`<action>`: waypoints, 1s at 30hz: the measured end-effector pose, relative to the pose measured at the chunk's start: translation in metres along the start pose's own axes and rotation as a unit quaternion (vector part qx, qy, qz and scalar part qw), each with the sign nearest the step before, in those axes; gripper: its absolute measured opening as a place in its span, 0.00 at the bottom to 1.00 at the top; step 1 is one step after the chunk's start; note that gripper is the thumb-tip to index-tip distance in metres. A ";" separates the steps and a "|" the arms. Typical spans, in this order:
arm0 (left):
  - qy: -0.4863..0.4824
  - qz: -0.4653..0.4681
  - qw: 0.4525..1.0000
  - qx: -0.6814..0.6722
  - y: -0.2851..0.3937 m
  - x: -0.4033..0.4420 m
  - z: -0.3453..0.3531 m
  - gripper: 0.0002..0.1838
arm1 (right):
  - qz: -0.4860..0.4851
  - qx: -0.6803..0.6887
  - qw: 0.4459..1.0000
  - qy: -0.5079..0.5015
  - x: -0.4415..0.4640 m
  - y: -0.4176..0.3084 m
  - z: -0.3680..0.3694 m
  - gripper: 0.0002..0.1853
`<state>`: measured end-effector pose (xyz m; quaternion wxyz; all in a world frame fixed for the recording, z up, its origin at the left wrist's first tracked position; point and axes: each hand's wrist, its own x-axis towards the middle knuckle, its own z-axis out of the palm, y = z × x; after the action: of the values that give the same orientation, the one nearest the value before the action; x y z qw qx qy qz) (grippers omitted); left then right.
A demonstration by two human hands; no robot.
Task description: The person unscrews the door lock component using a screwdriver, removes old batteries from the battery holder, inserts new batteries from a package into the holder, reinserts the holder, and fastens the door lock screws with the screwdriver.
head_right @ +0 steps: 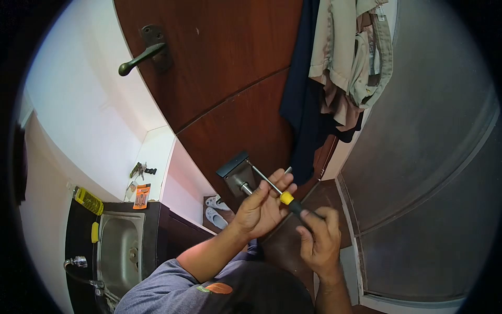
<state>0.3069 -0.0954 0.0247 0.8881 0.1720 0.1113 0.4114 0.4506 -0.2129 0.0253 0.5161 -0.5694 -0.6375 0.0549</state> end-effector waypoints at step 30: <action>-0.117 0.033 0.990 0.073 -0.001 0.013 -0.035 0.12 | -0.085 0.049 0.990 0.104 0.005 -0.013 0.001 0.19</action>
<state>0.3035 -0.0782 -0.0088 0.8662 0.2866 0.0302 0.4083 0.4422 -0.2125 0.0363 0.6096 -0.4898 -0.6231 -0.0170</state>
